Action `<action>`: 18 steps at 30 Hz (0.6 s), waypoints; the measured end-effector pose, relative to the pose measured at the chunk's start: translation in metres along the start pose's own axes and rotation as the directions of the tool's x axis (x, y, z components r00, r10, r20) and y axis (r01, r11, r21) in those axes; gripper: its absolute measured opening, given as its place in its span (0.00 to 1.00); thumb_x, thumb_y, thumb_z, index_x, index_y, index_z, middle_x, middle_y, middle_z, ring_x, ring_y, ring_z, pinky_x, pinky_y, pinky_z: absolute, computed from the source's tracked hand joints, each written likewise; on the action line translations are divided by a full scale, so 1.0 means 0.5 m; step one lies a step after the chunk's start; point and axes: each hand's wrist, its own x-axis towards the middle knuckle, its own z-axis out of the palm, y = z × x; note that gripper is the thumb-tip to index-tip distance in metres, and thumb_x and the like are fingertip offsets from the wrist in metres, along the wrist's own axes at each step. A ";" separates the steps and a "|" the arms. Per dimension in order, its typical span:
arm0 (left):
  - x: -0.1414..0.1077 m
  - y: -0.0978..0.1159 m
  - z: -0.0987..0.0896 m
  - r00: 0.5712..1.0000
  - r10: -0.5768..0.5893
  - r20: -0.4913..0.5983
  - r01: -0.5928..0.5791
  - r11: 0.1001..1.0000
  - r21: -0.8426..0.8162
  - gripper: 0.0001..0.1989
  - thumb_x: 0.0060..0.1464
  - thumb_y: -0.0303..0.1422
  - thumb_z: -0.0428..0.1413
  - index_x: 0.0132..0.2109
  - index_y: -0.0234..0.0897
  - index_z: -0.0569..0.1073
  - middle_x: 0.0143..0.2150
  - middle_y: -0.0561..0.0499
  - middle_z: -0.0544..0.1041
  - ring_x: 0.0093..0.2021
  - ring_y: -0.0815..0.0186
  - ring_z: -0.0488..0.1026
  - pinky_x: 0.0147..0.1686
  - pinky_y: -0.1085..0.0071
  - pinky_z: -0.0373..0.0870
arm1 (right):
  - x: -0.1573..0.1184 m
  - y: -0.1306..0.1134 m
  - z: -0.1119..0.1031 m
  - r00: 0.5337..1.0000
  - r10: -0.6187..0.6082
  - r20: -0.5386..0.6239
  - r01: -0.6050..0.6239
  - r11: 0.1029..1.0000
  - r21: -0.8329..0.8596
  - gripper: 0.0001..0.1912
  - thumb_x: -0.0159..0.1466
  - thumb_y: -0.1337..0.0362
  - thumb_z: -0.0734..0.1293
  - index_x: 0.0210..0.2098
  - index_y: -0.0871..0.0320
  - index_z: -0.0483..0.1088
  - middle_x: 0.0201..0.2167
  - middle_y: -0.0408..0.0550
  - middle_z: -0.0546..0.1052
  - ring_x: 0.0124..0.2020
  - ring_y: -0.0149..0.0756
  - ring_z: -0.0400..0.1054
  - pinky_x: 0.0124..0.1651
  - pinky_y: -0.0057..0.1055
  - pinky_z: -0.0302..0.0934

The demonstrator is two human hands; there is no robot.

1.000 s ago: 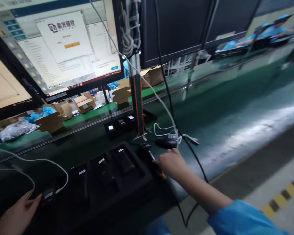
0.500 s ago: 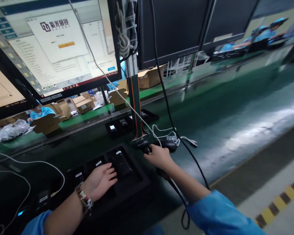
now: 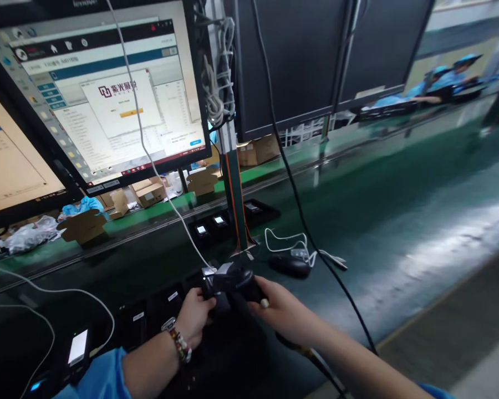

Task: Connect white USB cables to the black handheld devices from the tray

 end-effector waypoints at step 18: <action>-0.097 0.004 -0.071 0.953 0.291 -0.083 -0.300 0.946 -0.120 0.21 0.49 0.20 0.59 0.49 0.38 0.64 0.54 0.43 0.73 0.56 0.64 0.70 0.59 0.65 0.64 | -0.050 -0.053 0.011 0.981 -0.187 -0.050 0.184 0.981 -0.057 0.20 0.62 0.57 0.63 0.51 0.57 0.69 0.45 0.55 0.77 0.45 0.49 0.72 0.48 0.41 0.68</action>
